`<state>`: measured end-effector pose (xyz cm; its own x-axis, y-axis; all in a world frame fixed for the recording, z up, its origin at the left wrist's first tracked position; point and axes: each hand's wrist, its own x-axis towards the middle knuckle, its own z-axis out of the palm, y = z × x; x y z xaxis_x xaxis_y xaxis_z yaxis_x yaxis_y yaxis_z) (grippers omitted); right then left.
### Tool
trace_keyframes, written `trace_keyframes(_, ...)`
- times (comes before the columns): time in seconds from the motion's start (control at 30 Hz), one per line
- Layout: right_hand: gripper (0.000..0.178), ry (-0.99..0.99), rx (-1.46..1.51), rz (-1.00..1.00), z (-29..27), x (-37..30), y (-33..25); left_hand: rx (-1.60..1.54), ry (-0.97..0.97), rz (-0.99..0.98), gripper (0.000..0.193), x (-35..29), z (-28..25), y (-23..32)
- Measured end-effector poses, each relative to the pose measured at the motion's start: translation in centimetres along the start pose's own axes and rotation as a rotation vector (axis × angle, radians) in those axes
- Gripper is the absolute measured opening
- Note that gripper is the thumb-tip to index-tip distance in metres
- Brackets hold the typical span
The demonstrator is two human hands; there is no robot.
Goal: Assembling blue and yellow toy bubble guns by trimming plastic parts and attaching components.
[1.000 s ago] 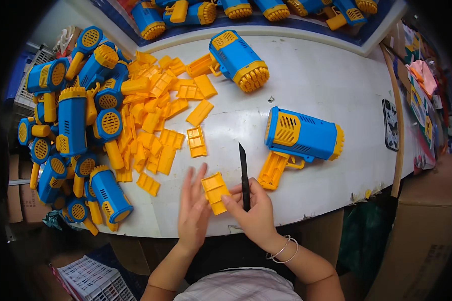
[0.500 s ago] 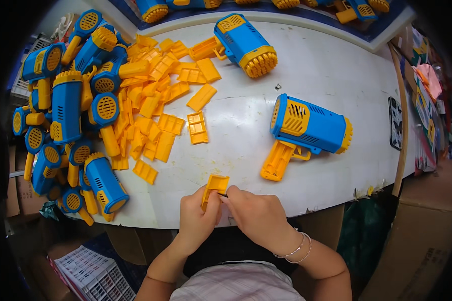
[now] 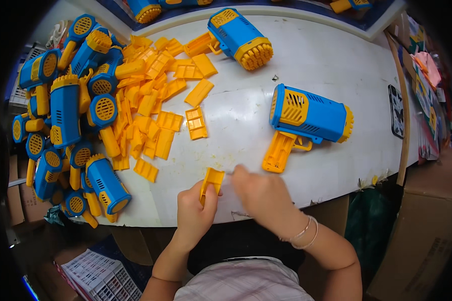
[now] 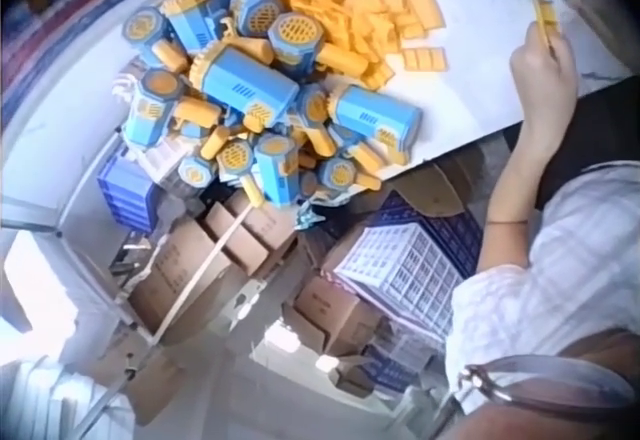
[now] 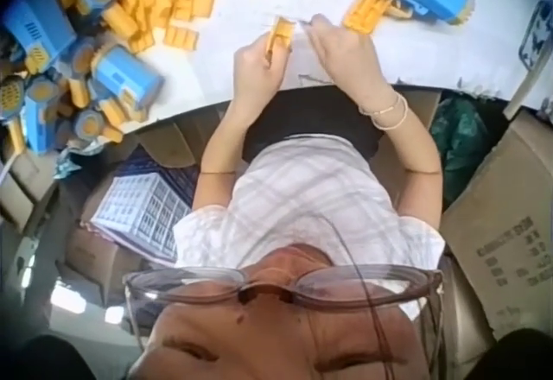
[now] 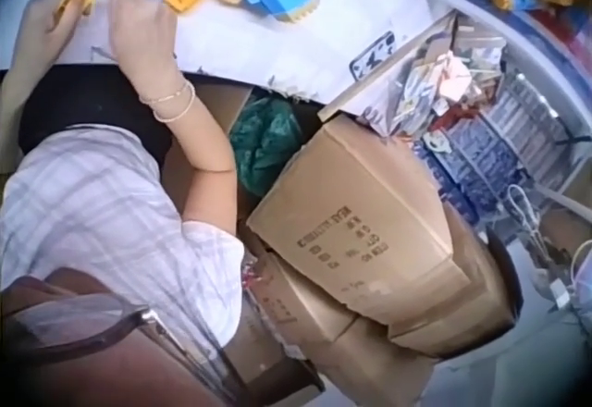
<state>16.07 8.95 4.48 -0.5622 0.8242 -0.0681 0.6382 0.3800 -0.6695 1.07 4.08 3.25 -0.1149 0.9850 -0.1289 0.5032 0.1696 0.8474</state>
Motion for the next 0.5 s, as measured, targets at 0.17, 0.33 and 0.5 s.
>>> trace_keyframes(0.17,0.013,0.018,0.073,0.02,0.3,-0.5,0.0,-0.017,-0.003,-0.009,0.015,-0.4,-0.1,0.7)
trace_keyframes(0.33,0.014,-0.036,0.102,0.027,0.1,-0.7,-1.0,-0.033,0.008,-0.016,0.014,-0.4,-0.1,0.5)
trace_keyframes(0.5,0.016,0.1,0.067,0.128,0.5,0.4,1.2,-0.016,-0.017,0.001,0.014,-0.5,-0.6,0.6)
